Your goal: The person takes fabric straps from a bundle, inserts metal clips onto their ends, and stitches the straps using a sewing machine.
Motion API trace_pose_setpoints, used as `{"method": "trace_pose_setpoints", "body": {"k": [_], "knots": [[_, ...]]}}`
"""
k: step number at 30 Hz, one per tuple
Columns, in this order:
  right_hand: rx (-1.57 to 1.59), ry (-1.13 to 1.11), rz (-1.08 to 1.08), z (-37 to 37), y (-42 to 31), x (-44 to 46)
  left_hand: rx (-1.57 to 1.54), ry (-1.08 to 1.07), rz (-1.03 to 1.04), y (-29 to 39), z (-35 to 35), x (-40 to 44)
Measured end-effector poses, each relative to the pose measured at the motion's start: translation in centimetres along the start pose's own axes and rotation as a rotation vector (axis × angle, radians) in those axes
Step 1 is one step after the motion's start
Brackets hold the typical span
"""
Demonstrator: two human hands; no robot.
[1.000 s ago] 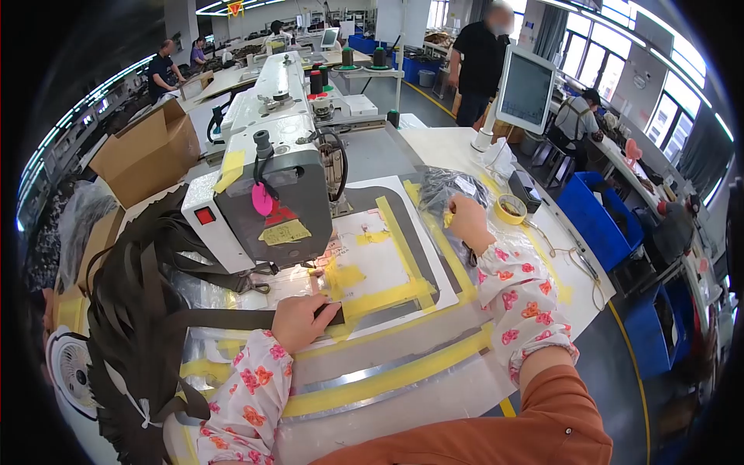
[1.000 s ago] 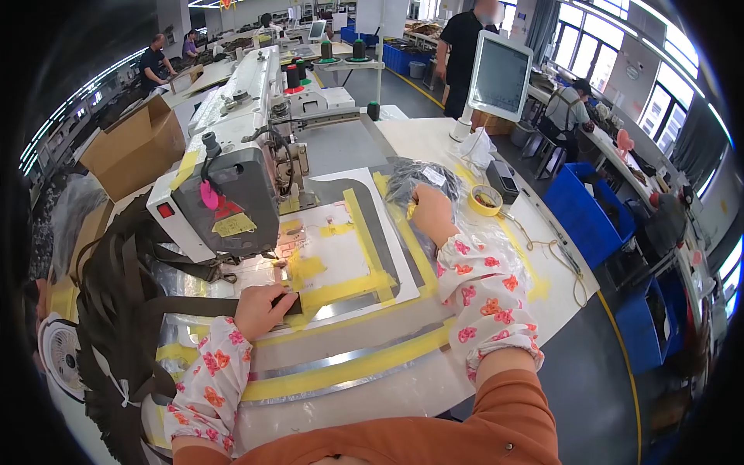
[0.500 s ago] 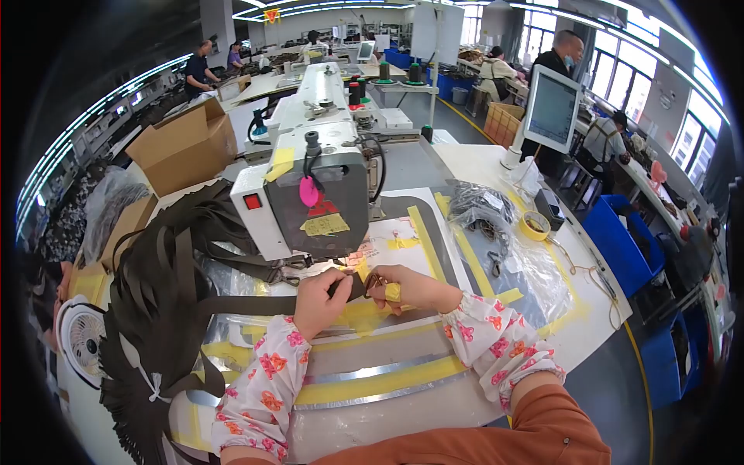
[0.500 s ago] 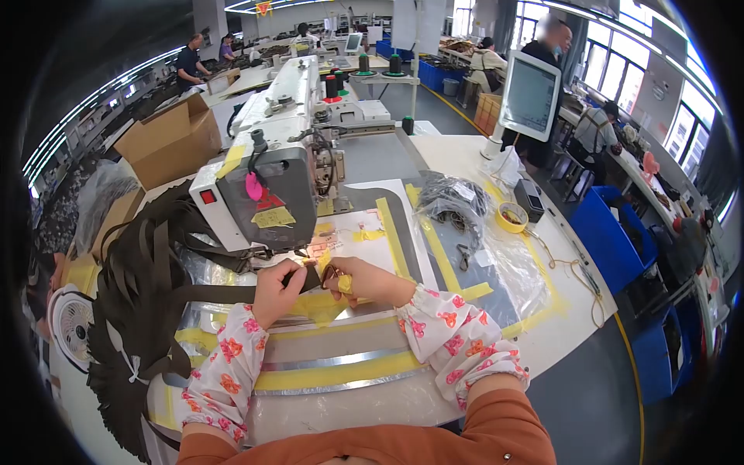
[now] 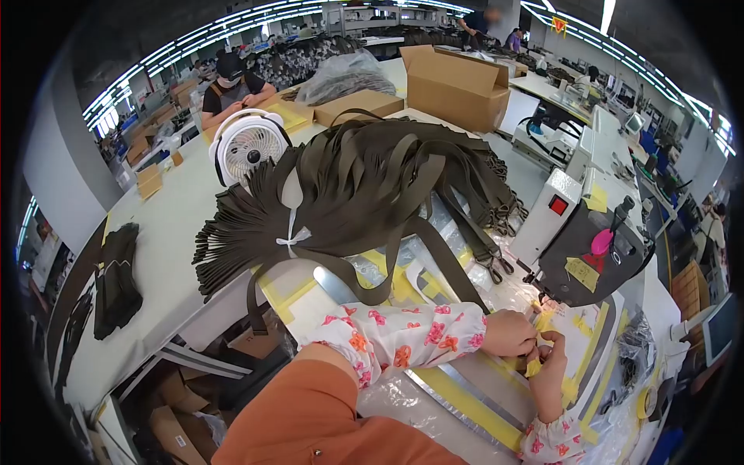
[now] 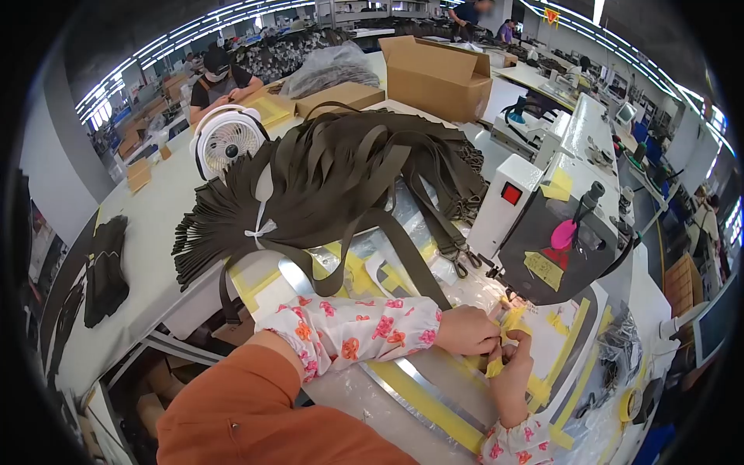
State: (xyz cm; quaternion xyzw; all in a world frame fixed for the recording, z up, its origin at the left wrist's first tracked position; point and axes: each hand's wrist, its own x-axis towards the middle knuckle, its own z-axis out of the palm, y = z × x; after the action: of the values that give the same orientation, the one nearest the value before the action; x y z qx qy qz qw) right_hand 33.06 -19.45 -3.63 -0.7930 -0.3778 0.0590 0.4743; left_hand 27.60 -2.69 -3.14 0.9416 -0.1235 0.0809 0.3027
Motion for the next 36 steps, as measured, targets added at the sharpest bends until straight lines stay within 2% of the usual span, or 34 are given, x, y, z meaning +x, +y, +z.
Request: {"method": "trace_pose_setpoints", "body": {"k": [3,7,11,14,16,19,20,23,26,29,32,35,36], "knots": [[0.012,0.047,-0.048,0.5,0.2,0.0,-0.001,0.060,-0.087,-0.2,0.4,0.3],[-0.022,0.036,-0.115,0.4,1.2,0.1,0.012,0.022,0.008,0.0,1.6,0.0],[-0.017,0.041,-0.163,0.9,-0.7,-0.3,0.081,-0.095,-0.038,0.4,-0.2,-0.2],[-0.021,0.061,-0.129,1.0,-0.1,-0.3,0.055,-0.008,-0.051,-0.1,0.0,0.1],[0.134,0.093,-0.038,1.0,-0.1,-0.2,0.037,0.125,-0.108,0.3,0.0,0.0],[0.428,0.176,0.012,0.7,-0.2,0.0,-0.083,0.138,0.033,-0.1,-1.8,0.0],[0.532,0.211,0.012,0.6,-0.3,0.2,-0.248,0.186,0.054,-0.2,-1.8,-0.2],[0.587,0.146,0.051,0.5,-0.3,0.4,-0.278,0.166,0.027,0.1,-1.5,-0.1],[0.485,0.016,0.153,0.4,0.8,0.4,-0.071,0.251,0.030,0.3,-0.2,-0.3],[0.570,-0.130,0.253,0.4,-1.1,0.1,-0.030,0.235,0.037,1.2,-0.1,-0.4],[0.643,-0.051,0.298,1.3,-1.6,-0.4,-0.069,0.286,0.081,1.4,0.4,-0.7],[0.741,-0.036,0.290,0.6,0.8,-0.2,-0.248,0.239,0.133,1.1,-0.6,-1.1],[0.753,-0.005,0.353,0.2,-1.0,0.0,-0.223,0.223,0.053,1.0,-0.8,-1.1]]}}
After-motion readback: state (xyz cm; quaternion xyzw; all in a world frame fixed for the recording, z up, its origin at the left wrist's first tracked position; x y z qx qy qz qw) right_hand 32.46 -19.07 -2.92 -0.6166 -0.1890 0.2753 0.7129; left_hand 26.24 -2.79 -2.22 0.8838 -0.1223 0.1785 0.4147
